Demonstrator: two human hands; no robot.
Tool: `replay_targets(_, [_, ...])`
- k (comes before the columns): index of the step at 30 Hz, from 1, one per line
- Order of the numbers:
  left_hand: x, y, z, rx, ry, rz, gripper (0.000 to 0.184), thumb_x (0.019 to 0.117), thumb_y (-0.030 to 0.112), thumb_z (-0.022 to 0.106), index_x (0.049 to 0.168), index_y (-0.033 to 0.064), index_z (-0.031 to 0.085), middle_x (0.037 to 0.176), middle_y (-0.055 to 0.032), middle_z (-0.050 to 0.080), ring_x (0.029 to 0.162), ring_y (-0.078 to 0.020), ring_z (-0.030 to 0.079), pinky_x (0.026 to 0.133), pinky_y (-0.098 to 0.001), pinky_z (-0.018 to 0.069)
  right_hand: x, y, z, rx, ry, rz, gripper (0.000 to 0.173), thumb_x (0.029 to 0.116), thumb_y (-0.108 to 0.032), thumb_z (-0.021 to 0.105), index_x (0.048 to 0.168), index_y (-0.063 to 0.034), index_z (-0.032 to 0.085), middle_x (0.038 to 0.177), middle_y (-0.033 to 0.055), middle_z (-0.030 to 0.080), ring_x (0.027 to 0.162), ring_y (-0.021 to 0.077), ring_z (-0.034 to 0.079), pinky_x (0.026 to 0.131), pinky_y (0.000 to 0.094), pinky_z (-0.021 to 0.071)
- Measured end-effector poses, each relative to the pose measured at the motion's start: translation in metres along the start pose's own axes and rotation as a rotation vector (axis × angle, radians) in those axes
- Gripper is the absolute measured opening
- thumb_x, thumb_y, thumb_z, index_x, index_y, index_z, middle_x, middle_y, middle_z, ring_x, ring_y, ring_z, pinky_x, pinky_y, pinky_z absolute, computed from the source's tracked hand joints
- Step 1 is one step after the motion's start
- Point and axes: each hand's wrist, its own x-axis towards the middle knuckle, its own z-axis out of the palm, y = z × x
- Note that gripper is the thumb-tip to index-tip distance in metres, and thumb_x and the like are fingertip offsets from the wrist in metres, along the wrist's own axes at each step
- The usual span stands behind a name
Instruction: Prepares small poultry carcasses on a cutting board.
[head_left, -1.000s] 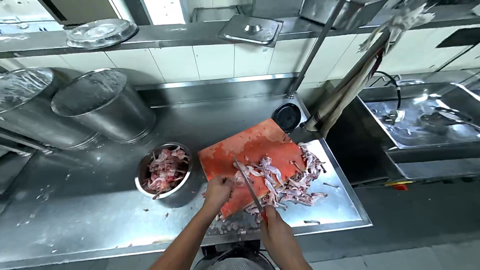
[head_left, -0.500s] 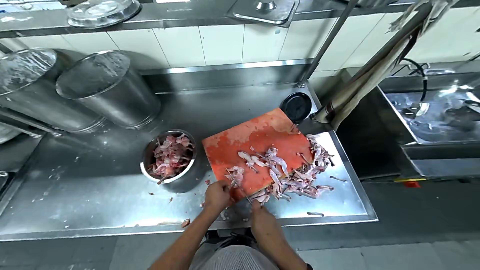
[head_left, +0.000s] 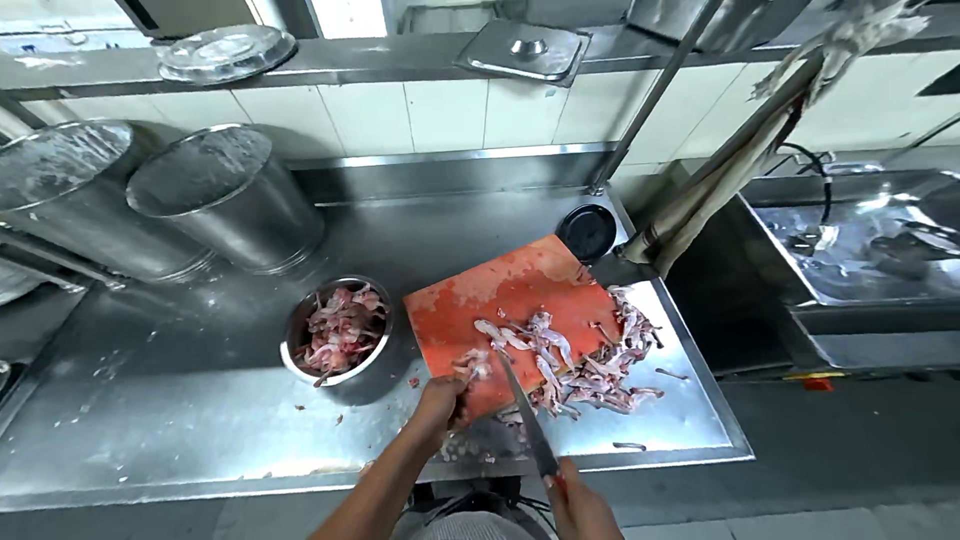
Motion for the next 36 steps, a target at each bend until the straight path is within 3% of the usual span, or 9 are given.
replay_targets(6, [-0.014, 0.029, 0.037, -0.077, -0.053, 0.066, 0.033, 0.1123, 0.026, 0.043, 0.107, 0.002, 0.065, 0.072, -0.004, 0.064, 0.053, -0.01, 0.057, 0.047, -0.0221, 0.0467, 0.005, -0.037, -0.025, 0.023, 0.209, -0.027, 0.036, 0.105, -0.029, 0.051, 0.13, -0.0038, 0.056, 0.082, 0.0152, 0.069, 0.071, 0.0344, 0.071, 0.066, 0.0549, 0.0576])
replay_targets(9, [-0.003, 0.002, 0.028, -0.028, 0.015, 0.061, 0.034, 0.1119, 0.026, 0.044, 0.103, 0.0011, 0.065, 0.072, -0.0047, 0.065, 0.052, -0.0108, 0.057, 0.046, -0.0229, 0.0466, 0.018, -0.048, -0.008, -0.126, 0.081, -0.022, 0.035, 0.1064, -0.031, 0.047, 0.133, -0.009, 0.055, 0.099, 0.016, 0.072, 0.083, 0.0347, 0.074, 0.073, 0.0539, 0.0597])
replay_targets(12, [0.008, -0.026, 0.013, 0.04, 0.093, 0.025, 0.032, 0.1113, 0.023, 0.045, 0.102, 0.0001, 0.065, 0.071, -0.0053, 0.064, 0.052, -0.0117, 0.057, 0.047, -0.0248, 0.0477, 0.033, -0.043, 0.017, -0.252, -0.074, 0.037, 0.043, 0.1091, -0.033, 0.04, 0.146, -0.013, 0.048, 0.119, 0.019, 0.069, 0.098, 0.0379, 0.073, 0.083, 0.0549, 0.0593])
replay_targets(18, [0.012, -0.041, 0.008, 0.211, 0.113, 0.019, 0.029, 0.1099, 0.021, 0.047, 0.101, 0.0, 0.066, 0.071, -0.0049, 0.066, 0.052, -0.0117, 0.059, 0.049, -0.0256, 0.0496, 0.036, -0.041, 0.029, -0.34, -0.08, 0.174, 0.042, 0.1098, -0.03, 0.037, 0.15, -0.018, 0.045, 0.127, 0.0199, 0.065, 0.095, 0.038, 0.073, 0.079, 0.0539, 0.0605])
replay_targets(21, [0.012, -0.038, 0.01, 0.214, 0.107, 0.009, 0.03, 0.1105, 0.021, 0.045, 0.101, 0.0006, 0.065, 0.07, -0.0044, 0.064, 0.052, -0.0122, 0.059, 0.049, -0.0264, 0.0503, 0.049, -0.045, 0.027, -0.389, -0.009, 0.143, 0.037, 0.1083, -0.023, 0.04, 0.144, -0.0165, 0.049, 0.126, 0.0202, 0.064, 0.09, 0.0376, 0.073, 0.074, 0.0519, 0.0614])
replay_targets(27, [0.016, -0.034, 0.002, -0.024, 0.12, -0.079, 0.03, 0.1112, 0.021, 0.042, 0.099, 0.0023, 0.061, 0.064, -0.0038, 0.059, 0.047, -0.0113, 0.054, 0.043, -0.0241, 0.0437, 0.063, -0.053, 0.009, -0.322, -0.062, 0.042, 0.038, 0.1096, -0.036, 0.039, 0.138, -0.0127, 0.051, 0.117, 0.0172, 0.068, 0.096, 0.0355, 0.073, 0.081, 0.0518, 0.0602])
replay_targets(30, [0.016, -0.037, 0.0, 0.024, 0.12, -0.053, 0.034, 0.112, 0.027, 0.043, 0.097, 0.0019, 0.061, 0.065, -0.0041, 0.059, 0.048, -0.0119, 0.055, 0.045, -0.0249, 0.0466, 0.046, -0.055, 0.008, -0.338, -0.048, 0.015, 0.038, 0.1095, -0.036, 0.039, 0.137, -0.0134, 0.052, 0.117, 0.0171, 0.068, 0.09, 0.0355, 0.074, 0.077, 0.052, 0.0605])
replay_targets(33, [0.012, -0.036, 0.003, 0.088, 0.125, -0.02, 0.036, 0.1121, 0.028, 0.043, 0.097, 0.0013, 0.063, 0.065, -0.0038, 0.06, 0.049, -0.0117, 0.056, 0.046, -0.0251, 0.0475, 0.042, -0.056, 0.018, -0.407, -0.077, 0.06, 0.042, 0.11, -0.033, 0.039, 0.147, -0.0167, 0.047, 0.126, 0.0195, 0.065, 0.092, 0.0375, 0.073, 0.077, 0.0531, 0.0603])
replay_targets(36, [0.01, -0.034, 0.006, 0.153, 0.12, -0.006, 0.032, 0.111, 0.023, 0.044, 0.1, 0.0013, 0.064, 0.067, -0.004, 0.062, 0.05, -0.0122, 0.057, 0.047, -0.0256, 0.0484, 0.05, -0.051, 0.026, -0.456, -0.01, 0.045, 0.036, 0.1081, -0.025, 0.042, 0.141, -0.0179, 0.052, 0.121, 0.0185, 0.065, 0.085, 0.0355, 0.073, 0.072, 0.0497, 0.0614])
